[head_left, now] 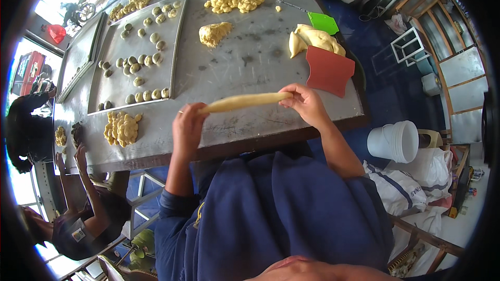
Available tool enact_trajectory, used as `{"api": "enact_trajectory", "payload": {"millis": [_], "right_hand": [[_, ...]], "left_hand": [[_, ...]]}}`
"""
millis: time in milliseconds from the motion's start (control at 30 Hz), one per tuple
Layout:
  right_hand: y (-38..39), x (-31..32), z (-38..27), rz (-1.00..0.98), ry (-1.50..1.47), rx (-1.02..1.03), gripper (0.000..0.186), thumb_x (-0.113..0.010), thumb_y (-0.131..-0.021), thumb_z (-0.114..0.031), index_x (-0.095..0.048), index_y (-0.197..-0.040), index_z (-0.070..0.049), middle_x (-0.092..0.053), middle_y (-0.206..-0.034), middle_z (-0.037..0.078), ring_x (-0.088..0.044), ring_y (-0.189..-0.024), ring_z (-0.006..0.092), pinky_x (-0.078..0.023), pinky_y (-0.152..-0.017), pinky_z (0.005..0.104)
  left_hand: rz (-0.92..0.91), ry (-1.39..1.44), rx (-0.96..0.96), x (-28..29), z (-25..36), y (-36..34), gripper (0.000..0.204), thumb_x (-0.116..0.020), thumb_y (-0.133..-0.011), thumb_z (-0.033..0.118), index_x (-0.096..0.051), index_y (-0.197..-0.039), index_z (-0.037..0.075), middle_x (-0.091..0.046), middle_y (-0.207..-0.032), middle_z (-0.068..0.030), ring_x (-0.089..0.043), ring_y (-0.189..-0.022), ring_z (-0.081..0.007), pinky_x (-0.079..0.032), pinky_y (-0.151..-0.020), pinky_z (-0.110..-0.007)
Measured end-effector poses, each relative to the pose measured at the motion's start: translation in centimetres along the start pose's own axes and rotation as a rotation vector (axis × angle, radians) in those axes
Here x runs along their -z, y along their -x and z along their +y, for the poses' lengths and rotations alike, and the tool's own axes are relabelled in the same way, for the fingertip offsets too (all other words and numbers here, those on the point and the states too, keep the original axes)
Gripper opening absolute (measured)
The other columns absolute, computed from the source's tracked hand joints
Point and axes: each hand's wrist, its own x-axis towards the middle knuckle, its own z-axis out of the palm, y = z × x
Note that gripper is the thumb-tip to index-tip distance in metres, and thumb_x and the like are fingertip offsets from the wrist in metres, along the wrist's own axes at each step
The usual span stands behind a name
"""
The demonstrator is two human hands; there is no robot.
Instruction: The person shapes pieces of dough by hand on a metal table, rolling a long piece of dough and then pinching off and twisting smaller sections to form specific shapes.
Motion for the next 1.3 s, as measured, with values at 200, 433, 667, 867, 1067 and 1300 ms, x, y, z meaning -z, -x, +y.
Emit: {"api": "enact_trajectory", "payload": {"millis": [200,433,667,867,1067,1300], "right_hand": [[-1.7,-2.6,0.5,-0.023,0.537,0.291,0.024,-0.070,-0.084,0.001,-0.069,-0.108,-0.002,-0.069,-0.097,0.007,-0.067,-0.086,0.0135,-0.053,-0.074,0.0260],[-1.9,-5.0,-1.0,0.143,0.560,0.425,0.027,-0.073,-0.081,-0.001,-0.070,-0.107,-0.007,-0.070,-0.098,0.008,-0.069,-0.082,0.0215,-0.055,-0.072,0.0307],[-2.3,-4.7,-1.6,0.188,0.678,0.489,0.020,-0.071,-0.082,-0.004,-0.069,-0.101,-0.006,-0.069,-0.097,0.013,-0.067,-0.086,0.0317,-0.053,-0.074,0.0373],[-3.3,-5.4,-1.0,0.157,0.431,0.235,0.013,-0.071,-0.085,-0.006,-0.067,-0.097,-0.002,-0.069,-0.089,0.008,-0.065,-0.074,0.0191,-0.051,-0.067,0.0299],[-3.4,-5.1,-1.9,0.018,-0.577,-0.060,0.016,-0.068,-0.092,-0.011,-0.064,-0.103,-0.002,-0.066,-0.093,0.006,-0.061,-0.082,0.0128,-0.050,-0.073,0.0283],[-6.1,-4.6,2.2,0.122,0.820,0.344,0.029,-0.067,-0.085,-0.007,-0.065,-0.114,-0.010,-0.064,-0.096,0.011,-0.060,-0.092,0.0301,-0.050,-0.081,0.0388]], "left_hand": [[-0.340,-0.352,-0.243,2.3,0.3,-2.0,0.046,-0.074,-0.077,0.012,-0.059,-0.120,0.006,-0.065,-0.114,-0.0157,-0.058,-0.111,-0.0342,-0.046,-0.096,-0.041],[-0.738,0.350,-0.028,-7.4,3.9,-6.8,0.050,-0.063,-0.096,0.021,-0.042,-0.139,0.006,-0.068,-0.108,-0.0124,-0.064,-0.100,-0.0193,-0.049,-0.087,-0.032],[-0.818,0.859,0.073,-9.4,2.0,-8.2,0.039,-0.056,-0.101,0.015,-0.043,-0.136,0.005,-0.064,-0.093,-0.0031,-0.057,-0.081,-0.0076,-0.048,-0.074,-0.024],[-0.617,0.872,0.072,-10.7,0.5,-7.4,0.020,-0.056,-0.099,0.011,-0.050,-0.117,0.004,-0.064,-0.092,-0.0018,-0.058,-0.083,-0.0084,-0.048,-0.073,-0.024],[-0.168,0.290,0.013,-9.8,0.0,-8.3,0.023,-0.064,-0.088,0.005,-0.052,-0.107,0.003,-0.065,-0.092,-0.0112,-0.064,-0.083,-0.0239,-0.050,-0.075,-0.033],[-0.163,0.424,-0.025,-10.1,-0.3,-8.2,0.025,-0.069,-0.085,0.009,-0.058,-0.106,0.004,-0.067,-0.086,-0.0151,-0.068,-0.084,-0.0277,-0.052,-0.075,-0.038]]}}
